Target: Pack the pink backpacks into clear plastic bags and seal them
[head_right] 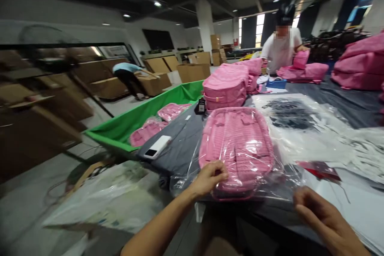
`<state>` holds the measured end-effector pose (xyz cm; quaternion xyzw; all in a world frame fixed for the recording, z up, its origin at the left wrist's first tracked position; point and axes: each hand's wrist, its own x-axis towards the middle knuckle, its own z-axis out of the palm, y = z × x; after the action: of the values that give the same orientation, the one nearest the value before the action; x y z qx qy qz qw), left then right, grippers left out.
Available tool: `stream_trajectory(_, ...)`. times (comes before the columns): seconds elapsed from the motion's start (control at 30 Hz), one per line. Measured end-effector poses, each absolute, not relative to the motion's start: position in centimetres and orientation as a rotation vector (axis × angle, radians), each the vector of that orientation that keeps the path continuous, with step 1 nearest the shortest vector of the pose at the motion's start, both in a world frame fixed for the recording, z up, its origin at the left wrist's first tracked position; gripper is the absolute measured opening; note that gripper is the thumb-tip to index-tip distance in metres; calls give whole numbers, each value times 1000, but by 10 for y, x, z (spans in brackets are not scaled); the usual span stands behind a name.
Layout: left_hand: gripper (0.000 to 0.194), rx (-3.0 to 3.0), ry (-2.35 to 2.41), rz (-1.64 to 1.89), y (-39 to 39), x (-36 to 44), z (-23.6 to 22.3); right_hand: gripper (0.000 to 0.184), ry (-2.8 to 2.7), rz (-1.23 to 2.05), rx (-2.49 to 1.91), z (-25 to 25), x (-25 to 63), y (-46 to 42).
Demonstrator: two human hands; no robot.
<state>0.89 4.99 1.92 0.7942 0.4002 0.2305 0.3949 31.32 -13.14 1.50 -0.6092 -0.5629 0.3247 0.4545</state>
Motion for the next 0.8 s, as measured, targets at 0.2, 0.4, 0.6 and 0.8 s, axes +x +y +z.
stream_trajectory(0.2,13,2011,1102,560,45,14,25,34,-2487,565,-1346,83,265,-10)
stream_trajectory(0.4,18,2018,1142,518,44,16,31,25,-2488,541,-1676,71,272,40)
stream_trajectory(0.6,20,2029,1143,511,44,18,30,32,-2165,445,-1711,69,277,9)
stream_trajectory(0.8,14,2201,956,531,43,3,28,45,-2276,542,-1757,52,248,-8)
